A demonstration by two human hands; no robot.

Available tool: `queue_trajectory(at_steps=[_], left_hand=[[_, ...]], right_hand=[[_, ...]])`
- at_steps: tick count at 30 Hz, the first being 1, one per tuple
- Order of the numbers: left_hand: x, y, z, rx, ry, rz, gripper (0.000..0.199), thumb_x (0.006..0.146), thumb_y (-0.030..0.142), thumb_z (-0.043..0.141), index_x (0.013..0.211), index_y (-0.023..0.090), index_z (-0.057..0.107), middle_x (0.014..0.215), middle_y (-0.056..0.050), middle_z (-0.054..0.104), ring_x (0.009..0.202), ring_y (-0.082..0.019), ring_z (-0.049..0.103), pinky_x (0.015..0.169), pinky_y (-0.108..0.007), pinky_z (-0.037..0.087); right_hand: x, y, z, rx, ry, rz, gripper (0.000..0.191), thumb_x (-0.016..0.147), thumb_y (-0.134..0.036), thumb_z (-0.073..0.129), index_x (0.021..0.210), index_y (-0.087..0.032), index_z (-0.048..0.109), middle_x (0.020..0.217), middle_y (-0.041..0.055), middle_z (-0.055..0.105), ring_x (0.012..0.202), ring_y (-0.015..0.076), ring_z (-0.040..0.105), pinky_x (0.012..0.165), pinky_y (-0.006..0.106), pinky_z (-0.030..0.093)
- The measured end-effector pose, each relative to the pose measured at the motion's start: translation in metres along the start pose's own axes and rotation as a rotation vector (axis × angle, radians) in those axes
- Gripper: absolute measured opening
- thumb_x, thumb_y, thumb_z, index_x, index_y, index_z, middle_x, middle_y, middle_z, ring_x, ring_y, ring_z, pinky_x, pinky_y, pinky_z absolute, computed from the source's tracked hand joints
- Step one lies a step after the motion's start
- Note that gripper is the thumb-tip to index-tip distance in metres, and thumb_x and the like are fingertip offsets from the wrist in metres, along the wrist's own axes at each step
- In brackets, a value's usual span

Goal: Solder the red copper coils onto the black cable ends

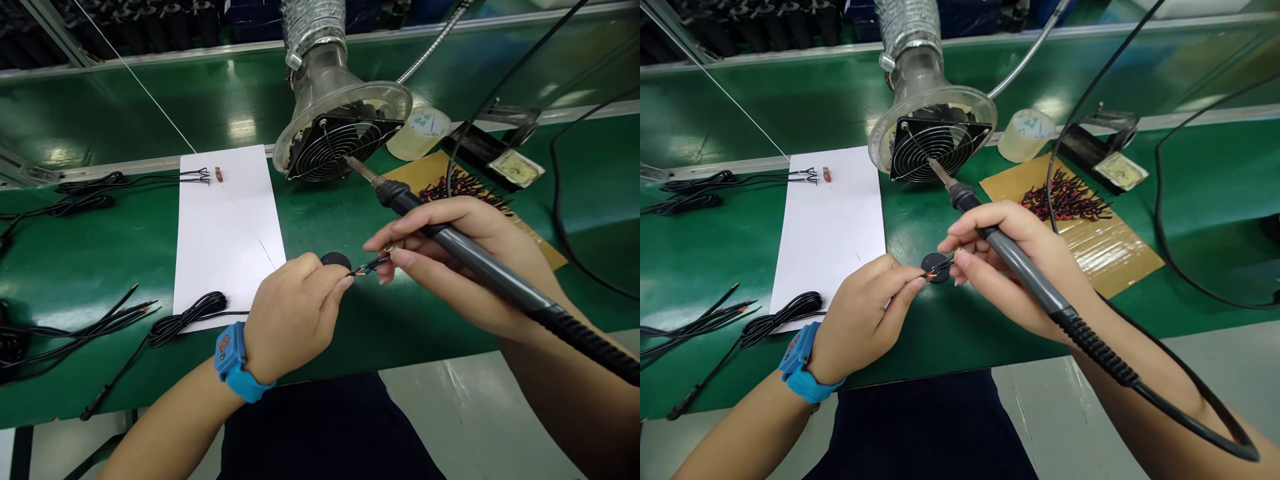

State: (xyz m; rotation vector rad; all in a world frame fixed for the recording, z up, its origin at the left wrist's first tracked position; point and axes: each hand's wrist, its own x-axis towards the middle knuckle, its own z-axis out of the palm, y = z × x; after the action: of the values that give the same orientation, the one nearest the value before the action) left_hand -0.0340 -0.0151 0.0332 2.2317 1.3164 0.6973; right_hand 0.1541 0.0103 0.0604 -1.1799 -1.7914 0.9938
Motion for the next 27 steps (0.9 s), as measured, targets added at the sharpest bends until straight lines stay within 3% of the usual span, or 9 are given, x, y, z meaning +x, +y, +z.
queue_trajectory(at_steps=[6, 19, 27], left_hand=[[-0.0006, 0.0, 0.0005, 0.005, 0.011, 0.018, 0.029, 0.094, 0.027, 0.037, 0.092, 0.017, 0.064, 0.068, -0.001, 0.048, 0.064, -0.013, 0.048, 0.056, -0.026, 0.037], [-0.0006, 0.001, -0.0004, -0.013, 0.008, 0.043, 0.031, 0.095, 0.027, 0.034, 0.088, 0.016, 0.062, 0.067, -0.002, 0.049, 0.062, -0.013, 0.046, 0.056, -0.026, 0.037], [0.0, 0.0011, 0.0007, 0.077, 0.027, 0.072, 0.032, 0.095, 0.028, 0.035, 0.089, 0.016, 0.063, 0.069, -0.003, 0.051, 0.064, -0.014, 0.049, 0.056, -0.026, 0.036]], right_hand=[[0.0034, -0.0041, -0.0026, 0.01, -0.047, 0.011, 0.019, 0.077, -0.023, 0.064, 0.09, -0.027, 0.05, 0.083, -0.0012, 0.065, 0.063, 0.0114, 0.064, 0.052, 0.021, 0.053], [0.0012, -0.0069, -0.0044, -0.091, 0.0, 0.032, 0.017, 0.078, -0.03, 0.064, 0.092, -0.025, 0.055, 0.075, -0.0008, 0.061, 0.054, 0.0106, 0.06, 0.049, 0.023, 0.054], [0.0037, -0.0096, -0.0068, -0.151, -0.114, -0.021, 0.018, 0.079, -0.024, 0.06, 0.095, -0.027, 0.052, 0.081, -0.0007, 0.063, 0.066, 0.0117, 0.064, 0.056, 0.021, 0.055]])
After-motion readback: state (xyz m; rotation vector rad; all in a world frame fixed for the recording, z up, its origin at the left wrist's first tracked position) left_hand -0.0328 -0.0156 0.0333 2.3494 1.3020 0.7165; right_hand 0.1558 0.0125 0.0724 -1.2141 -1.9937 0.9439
